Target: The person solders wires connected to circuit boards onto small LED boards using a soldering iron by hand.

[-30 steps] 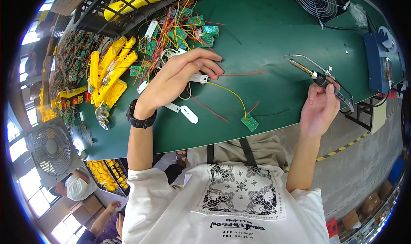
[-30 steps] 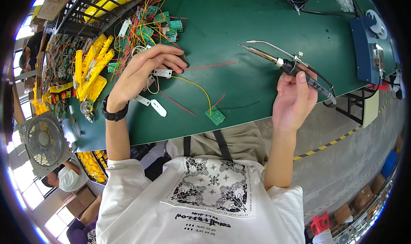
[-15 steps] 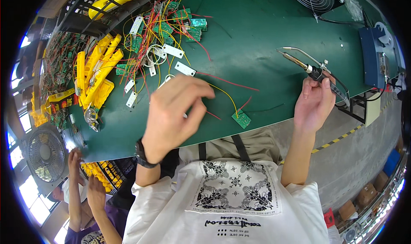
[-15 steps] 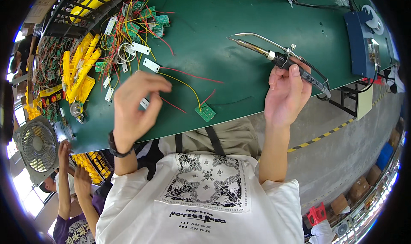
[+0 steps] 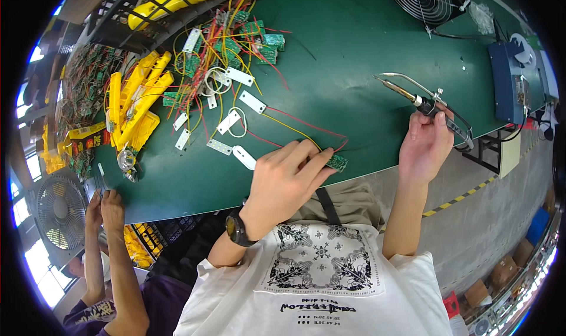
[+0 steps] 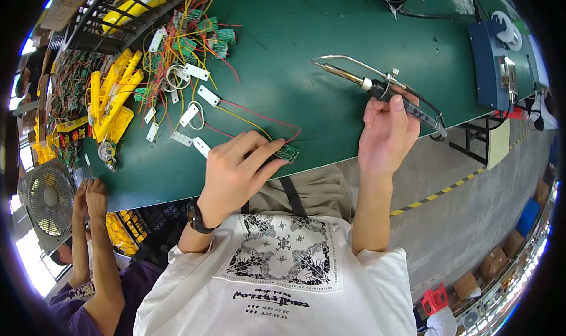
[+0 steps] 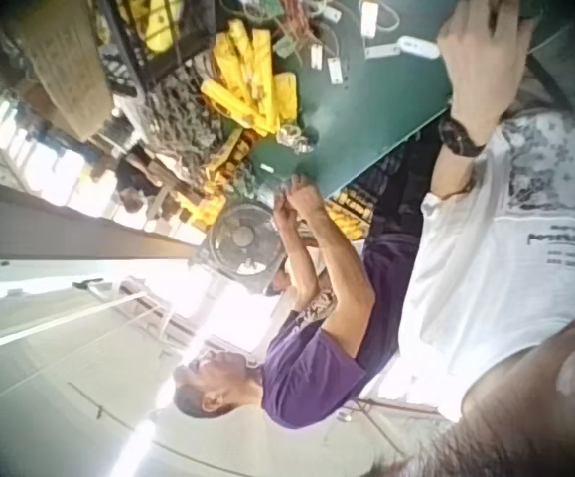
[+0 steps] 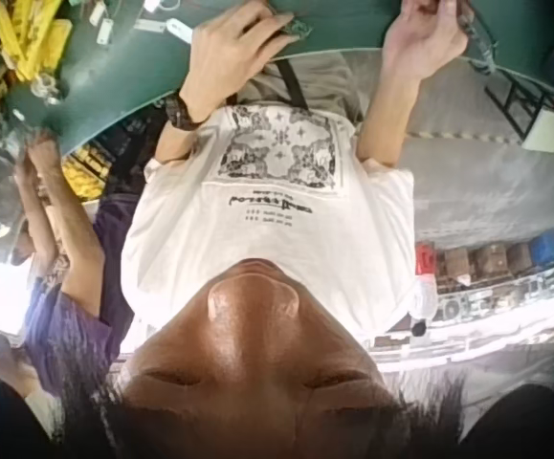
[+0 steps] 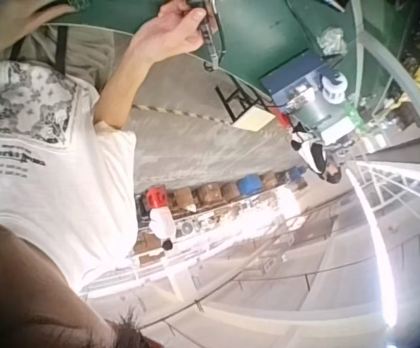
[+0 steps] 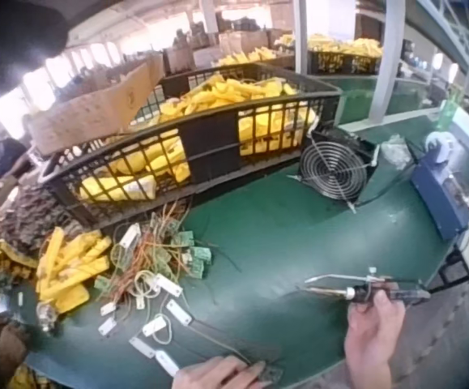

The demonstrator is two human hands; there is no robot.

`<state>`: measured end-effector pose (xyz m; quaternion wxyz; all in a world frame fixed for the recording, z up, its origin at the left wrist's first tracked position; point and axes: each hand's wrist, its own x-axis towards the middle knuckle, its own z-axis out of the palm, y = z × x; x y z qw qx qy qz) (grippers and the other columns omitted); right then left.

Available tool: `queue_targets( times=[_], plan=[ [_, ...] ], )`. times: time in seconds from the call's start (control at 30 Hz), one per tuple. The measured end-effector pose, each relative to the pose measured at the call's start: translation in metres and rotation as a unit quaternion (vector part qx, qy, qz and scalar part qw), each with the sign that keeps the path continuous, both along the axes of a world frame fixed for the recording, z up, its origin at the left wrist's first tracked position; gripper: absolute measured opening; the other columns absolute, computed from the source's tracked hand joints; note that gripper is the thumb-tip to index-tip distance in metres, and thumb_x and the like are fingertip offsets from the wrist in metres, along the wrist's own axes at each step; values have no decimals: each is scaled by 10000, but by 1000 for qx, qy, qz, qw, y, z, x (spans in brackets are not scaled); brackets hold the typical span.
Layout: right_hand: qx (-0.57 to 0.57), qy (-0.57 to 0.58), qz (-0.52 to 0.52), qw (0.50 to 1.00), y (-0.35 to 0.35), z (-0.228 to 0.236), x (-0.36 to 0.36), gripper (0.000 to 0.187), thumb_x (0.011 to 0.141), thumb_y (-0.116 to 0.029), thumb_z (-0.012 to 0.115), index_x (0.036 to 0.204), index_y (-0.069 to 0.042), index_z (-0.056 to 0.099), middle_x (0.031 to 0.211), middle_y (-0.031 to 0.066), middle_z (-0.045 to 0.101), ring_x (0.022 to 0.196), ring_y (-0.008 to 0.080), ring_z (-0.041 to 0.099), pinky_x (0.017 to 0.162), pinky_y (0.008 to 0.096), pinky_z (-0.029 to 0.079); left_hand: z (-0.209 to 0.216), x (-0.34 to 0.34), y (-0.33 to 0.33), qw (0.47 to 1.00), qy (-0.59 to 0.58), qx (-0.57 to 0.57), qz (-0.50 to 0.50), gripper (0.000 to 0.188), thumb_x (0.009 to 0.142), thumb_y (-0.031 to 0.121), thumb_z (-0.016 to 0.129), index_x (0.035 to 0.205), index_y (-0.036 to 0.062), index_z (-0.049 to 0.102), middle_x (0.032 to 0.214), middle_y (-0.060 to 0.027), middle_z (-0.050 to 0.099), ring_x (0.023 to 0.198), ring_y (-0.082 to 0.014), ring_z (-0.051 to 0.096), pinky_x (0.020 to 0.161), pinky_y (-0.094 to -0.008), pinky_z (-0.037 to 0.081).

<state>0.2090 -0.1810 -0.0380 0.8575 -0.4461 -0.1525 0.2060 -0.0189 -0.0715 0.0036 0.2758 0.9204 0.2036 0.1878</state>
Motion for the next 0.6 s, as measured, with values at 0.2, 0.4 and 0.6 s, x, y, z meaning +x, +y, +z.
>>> queue_targets(
  times=[0.2,0.4,0.6],
  plan=[
    [41,37,-6,998,-1,-4,3,248,1093,-143,588,1250,45,627,948,106,643,781,147,554,632,284,444,13,11,18,1000,13,20,13,476,752,263,906,1151,75,724,1130,-59,622,1026,-276,629,839,-410,508],
    [20,33,-1,999,0,-4,3,231,1094,-136,581,1237,44,606,908,92,606,754,146,522,630,281,425,16,3,73,997,54,-5,-56,294,847,208,838,1063,82,683,1067,-72,614,1024,-295,599,904,-414,456],
    [38,19,21,999,-1,-6,6,234,1095,-133,587,1246,44,615,961,84,621,777,148,524,651,275,422,7,8,81,992,69,34,-104,154,946,182,742,978,45,679,1000,-103,636,1019,-297,628,900,-424,467]
  ],
)
